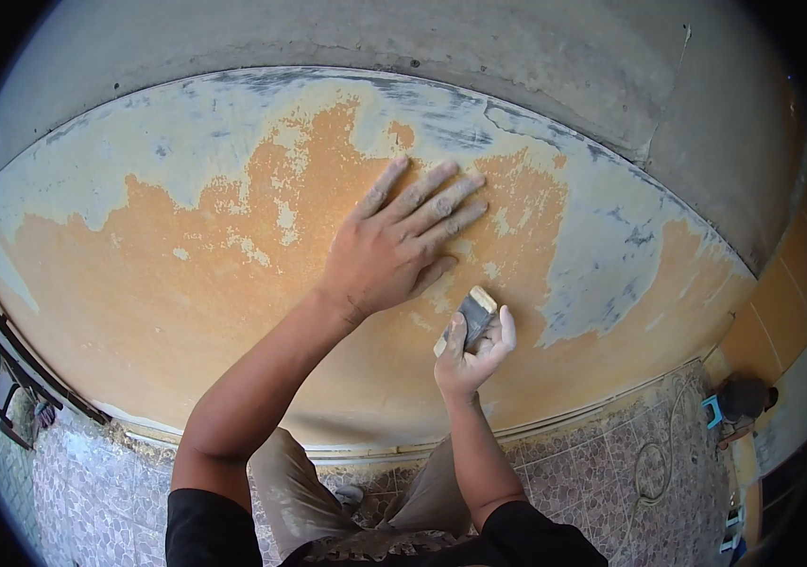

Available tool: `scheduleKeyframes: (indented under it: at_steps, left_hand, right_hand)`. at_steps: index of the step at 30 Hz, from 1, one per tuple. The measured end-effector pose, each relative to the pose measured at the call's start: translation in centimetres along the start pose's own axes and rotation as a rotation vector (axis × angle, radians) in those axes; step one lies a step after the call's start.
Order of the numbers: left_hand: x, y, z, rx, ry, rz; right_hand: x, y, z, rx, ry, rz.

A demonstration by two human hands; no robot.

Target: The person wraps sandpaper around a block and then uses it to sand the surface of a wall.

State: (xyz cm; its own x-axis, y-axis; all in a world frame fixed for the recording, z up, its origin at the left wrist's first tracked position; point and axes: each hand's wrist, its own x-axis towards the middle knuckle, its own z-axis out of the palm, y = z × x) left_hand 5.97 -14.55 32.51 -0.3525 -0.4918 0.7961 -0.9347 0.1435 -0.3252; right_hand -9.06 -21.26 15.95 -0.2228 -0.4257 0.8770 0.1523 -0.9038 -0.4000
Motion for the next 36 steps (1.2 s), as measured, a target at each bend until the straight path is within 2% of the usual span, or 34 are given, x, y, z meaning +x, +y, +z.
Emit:
scheduleKeyframes:
  at_steps: [1, 3, 5, 9, 14, 16, 18, 21, 24, 26, 29, 34, 36]
  left_hand:
    - [0.8, -0.9, -1.1, 0.027, 0.054, -0.055]
    - [2.2, -2.9, -2.8, 0.052, 0.117, -0.108]
    - [3.2, -5.0, -4.2, 0.165, 0.274, -0.191]
    - [3.4, -7.3, -5.2, 0.214, 0.369, -0.225]
    - [3.5, -7.0, -5.6, 0.152, 0.390, -0.237]
    - [3.4, -6.7, -5.7, 0.118, 0.397, -0.247]
    - [3.6, -6.7, -5.9, 0.072, 0.396, -0.254]
    - [3.5, -6.6, -5.8, 0.048, 0.412, -0.262]
    - [3.5, -6.5, -5.7, 0.051, 0.430, -0.263]
    - [3.5, -6.6, -5.5, 0.046, 0.440, -0.270]
    - [3.6, -6.3, -5.5, 0.042, 0.442, -0.279]
    - [3.4, -6.2, -5.7, 0.056, 0.430, -0.287]
    - [3.4, -6.3, -5.8, 0.034, 0.414, -0.288]
  right_hand:
    - [1.8, 0.0, 0.0, -0.003, 0.002, -0.004]
    - [4.9, 0.0, 0.3, -0.341, -0.136, -0.393]
    - [6.3, -0.6, 1.3, -0.355, -0.135, -0.447]
    - [11.5, -2.6, 5.0, -0.322, -0.083, -0.564]
    - [18.2, -7.5, 8.9, -0.420, -0.110, -0.523]
    - [15.9, -6.7, 8.1, -0.418, -0.107, -0.526]
    - [11.9, -4.3, 6.6, -0.355, -0.015, -0.477]
    - [9.2, -2.0, 4.8, -0.355, -0.060, -0.521]
    - [13.5, -5.0, 6.6, -0.465, -0.093, -0.612]
    - [17.6, -6.8, 8.3, -0.474, -0.123, -0.602]
    - [18.5, -7.1, 8.3, -0.473, -0.148, -0.573]
    - [11.0, -3.4, 5.0, -0.481, -0.073, -0.508]
    - [9.6, -2.3, 4.6, -0.384, -0.089, -0.457]
